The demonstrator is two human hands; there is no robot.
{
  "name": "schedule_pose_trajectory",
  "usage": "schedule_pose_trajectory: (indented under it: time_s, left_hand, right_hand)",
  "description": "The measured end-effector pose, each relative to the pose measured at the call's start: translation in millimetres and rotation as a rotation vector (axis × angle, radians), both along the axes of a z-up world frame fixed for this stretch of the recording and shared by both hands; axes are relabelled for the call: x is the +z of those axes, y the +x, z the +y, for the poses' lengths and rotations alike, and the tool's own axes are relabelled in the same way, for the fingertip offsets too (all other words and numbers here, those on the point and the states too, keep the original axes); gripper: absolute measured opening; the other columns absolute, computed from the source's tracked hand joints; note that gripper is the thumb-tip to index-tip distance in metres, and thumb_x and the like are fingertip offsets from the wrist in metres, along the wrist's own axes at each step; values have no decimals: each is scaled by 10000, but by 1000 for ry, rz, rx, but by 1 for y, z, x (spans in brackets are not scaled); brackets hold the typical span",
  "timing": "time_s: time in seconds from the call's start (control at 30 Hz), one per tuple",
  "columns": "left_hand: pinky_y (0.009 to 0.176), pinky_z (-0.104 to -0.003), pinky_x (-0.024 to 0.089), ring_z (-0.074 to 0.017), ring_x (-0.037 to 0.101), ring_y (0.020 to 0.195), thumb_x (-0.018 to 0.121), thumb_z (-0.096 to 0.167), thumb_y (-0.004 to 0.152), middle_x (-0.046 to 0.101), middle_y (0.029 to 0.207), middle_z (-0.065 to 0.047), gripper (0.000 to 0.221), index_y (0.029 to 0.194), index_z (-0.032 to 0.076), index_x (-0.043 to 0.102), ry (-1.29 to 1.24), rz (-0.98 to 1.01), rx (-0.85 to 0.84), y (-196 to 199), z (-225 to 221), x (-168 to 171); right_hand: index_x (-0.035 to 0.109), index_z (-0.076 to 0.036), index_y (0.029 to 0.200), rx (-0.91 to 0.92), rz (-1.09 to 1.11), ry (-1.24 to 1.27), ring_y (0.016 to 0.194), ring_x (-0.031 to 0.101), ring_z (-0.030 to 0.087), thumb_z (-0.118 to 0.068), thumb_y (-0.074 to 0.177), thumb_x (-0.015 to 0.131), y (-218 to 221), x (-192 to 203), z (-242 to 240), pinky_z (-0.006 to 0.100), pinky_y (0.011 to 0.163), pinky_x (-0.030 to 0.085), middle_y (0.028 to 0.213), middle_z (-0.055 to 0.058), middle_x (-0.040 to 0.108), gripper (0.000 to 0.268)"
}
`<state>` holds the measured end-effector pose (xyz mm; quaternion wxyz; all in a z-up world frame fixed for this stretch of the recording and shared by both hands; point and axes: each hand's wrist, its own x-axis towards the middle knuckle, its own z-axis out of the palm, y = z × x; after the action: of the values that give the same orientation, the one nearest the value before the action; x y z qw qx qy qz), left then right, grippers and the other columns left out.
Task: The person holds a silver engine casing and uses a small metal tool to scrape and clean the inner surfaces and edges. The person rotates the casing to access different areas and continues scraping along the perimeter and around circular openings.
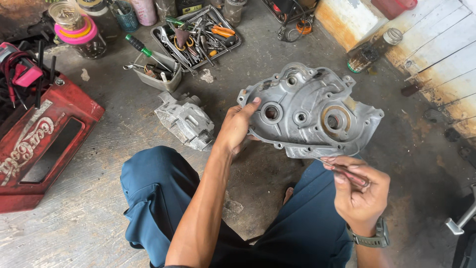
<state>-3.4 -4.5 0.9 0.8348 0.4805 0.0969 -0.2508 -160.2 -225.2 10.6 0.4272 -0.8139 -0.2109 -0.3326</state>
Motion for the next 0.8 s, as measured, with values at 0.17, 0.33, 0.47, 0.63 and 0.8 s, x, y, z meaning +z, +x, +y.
schedule_pose_trajectory:
  time_s: [0.17, 0.33, 0.47, 0.63, 0.8]
  left_hand:
    - [594, -447, 597, -230, 713, 847, 602, 385, 914, 759, 991, -104, 384, 1088, 55, 689, 31, 30, -16, 0, 0, 1]
    - [630, -483, 634, -244, 720, 805, 576, 372, 938, 755, 937, -124, 390, 1044, 20, 707, 75, -6, -50, 1, -1, -2]
    - [632, -519, 642, -273, 718, 875, 587, 354, 926, 744, 1015, -141, 419, 1110, -7, 693, 64, 20, -40, 1, -2, 2]
    - [622, -532, 630, -301, 731, 901, 587, 310, 932, 749, 1036, -156, 402, 1130, -29, 676, 20, 54, -19, 3, -5, 0]
    - [597, -508, 631, -277, 712, 836, 594, 303, 935, 737, 957, -135, 358, 1063, -13, 703, 35, 45, -24, 3, -6, -4]
  right_hand:
    - [314, -29, 1145, -19, 40, -109, 1043, 737, 429, -48, 1004, 523, -3, -24, -8, 419, 859, 664, 1108, 321, 659, 252]
    - [371, -38, 1107, -48, -8, -143, 990, 740, 349, -41, 955, 626, 0, -29, -4, 358, 822, 645, 1097, 289, 657, 298]
    - [330, -1, 1064, -78, -60, -134, 963, 753, 375, 55, 896, 684, 4, -25, -2, 374, 770, 647, 1029, 322, 686, 396]
    - [400, 6, 772, -105, 53, -1, 957, 760, 349, 78, 895, 649, 6, -41, -5, 376, 818, 632, 1021, 289, 721, 287]
    - [309, 9, 1064, -41, -90, -58, 942, 768, 368, 101, 896, 665, 13, -44, -3, 367, 782, 654, 1003, 326, 701, 404]
